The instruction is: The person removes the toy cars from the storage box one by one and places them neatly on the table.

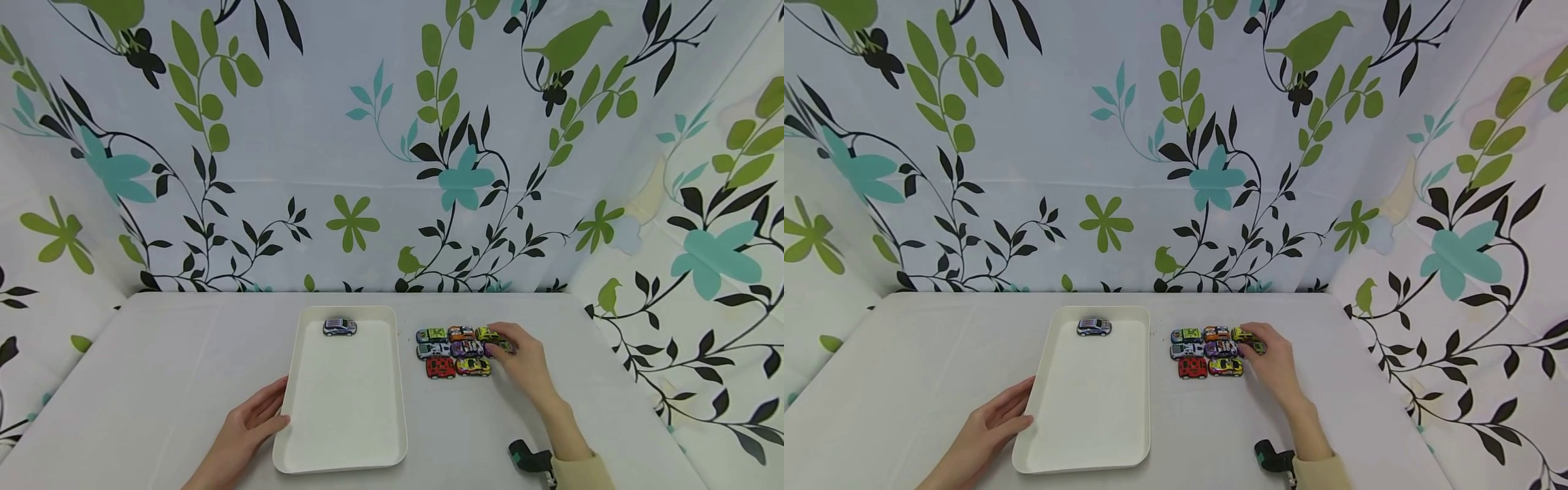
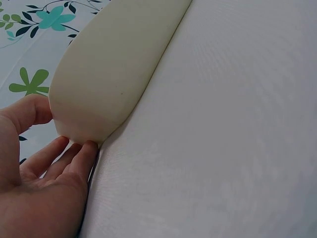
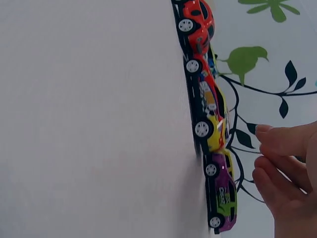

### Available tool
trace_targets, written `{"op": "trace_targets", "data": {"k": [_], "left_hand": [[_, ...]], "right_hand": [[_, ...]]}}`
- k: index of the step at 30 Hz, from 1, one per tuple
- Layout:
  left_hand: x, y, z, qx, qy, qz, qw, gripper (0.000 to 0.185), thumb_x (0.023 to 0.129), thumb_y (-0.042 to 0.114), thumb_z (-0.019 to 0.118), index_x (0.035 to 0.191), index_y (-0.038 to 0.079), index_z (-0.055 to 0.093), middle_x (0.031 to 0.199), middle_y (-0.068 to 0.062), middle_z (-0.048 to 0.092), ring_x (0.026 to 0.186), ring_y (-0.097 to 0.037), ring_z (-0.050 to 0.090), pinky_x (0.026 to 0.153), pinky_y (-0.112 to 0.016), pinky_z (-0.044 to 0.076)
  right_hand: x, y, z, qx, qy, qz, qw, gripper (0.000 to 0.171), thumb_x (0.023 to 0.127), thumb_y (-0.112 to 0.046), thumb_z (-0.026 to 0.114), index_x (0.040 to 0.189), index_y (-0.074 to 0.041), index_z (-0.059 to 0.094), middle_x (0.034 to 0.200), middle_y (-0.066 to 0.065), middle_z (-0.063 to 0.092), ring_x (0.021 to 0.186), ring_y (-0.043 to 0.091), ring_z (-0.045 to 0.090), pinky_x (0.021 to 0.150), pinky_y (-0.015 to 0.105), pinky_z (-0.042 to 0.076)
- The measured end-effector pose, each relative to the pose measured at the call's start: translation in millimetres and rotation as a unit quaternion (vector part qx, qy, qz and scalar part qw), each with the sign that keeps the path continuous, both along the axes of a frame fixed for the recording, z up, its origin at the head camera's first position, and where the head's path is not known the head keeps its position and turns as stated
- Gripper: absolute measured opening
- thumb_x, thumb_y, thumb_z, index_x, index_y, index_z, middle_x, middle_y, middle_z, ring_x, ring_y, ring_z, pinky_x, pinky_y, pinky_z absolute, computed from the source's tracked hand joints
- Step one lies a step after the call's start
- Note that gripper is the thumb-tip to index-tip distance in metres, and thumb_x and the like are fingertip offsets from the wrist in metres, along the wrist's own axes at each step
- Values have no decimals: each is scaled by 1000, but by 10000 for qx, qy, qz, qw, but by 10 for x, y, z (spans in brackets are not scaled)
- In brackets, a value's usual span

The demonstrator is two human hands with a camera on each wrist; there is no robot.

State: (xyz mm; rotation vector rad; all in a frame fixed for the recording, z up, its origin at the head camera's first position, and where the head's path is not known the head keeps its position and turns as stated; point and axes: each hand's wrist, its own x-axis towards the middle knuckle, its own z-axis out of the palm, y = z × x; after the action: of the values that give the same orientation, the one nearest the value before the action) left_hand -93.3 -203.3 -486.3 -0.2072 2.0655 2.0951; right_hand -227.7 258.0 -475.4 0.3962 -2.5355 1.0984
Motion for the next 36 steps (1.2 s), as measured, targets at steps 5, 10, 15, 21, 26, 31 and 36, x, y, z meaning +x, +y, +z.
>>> {"op": "trace_targets", "data": {"k": [5,10,15,21,26,31,36], "left_hand": [[-1,-3,3,4,-14,8,10000,69,93,13,69,153,3,35,159,-16,34,119,15,49,98,-10,46],[-2,-2,12,37,1,-17,10000,69,93,13,69,153,2,35,159,-16,34,119,15,49,98,-10,45],[-2,-11,8,89,40,-37,9999,69,93,11,69,153,1,34,159,-16,33,119,15,48,99,-10,45],[-1,-22,5,116,14,-55,9999,70,94,12,68,153,1,34,160,-16,32,119,15,48,99,-11,46],[3,-28,3,130,0,-35,9999,70,94,11,69,153,2,34,160,-16,33,118,15,49,98,-10,46],[0,-28,-2,144,-17,-38,9999,70,94,11,68,153,2,34,160,-16,32,118,16,49,99,-11,46],[-2,-25,-8,170,-33,-65,9998,69,94,12,69,153,4,35,160,-15,33,120,13,49,99,-11,46]], "right_hand": [[3,-233,85,-6,7,213,9998,36,83,0,79,118,-4,70,119,11,70,110,31,67,94,48,56],[7,-450,171,-24,88,536,9985,33,85,-4,78,117,-7,71,119,8,70,112,30,66,95,49,56],[-19,-684,211,-161,123,881,9959,33,85,-4,78,117,-9,72,119,6,70,110,28,67,92,47,57],[-38,-1004,276,-168,-29,1219,9924,32,87,-5,77,117,-11,71,120,4,70,111,26,66,95,45,56],[-42,-1242,395,-271,-196,1472,9885,30,89,-9,76,119,-12,71,120,3,69,113,23,66,98,41,56],[-79,-1448,499,-522,-175,1881,9806,30,89,-7,75,118,-8,71,118,6,70,113,23,65,99,34,55],[-136,-1659,569,-630,-298,2074,9758,29,89,-9,75,118,-5,70,119,9,70,114,24,65,101,33,54]]}}
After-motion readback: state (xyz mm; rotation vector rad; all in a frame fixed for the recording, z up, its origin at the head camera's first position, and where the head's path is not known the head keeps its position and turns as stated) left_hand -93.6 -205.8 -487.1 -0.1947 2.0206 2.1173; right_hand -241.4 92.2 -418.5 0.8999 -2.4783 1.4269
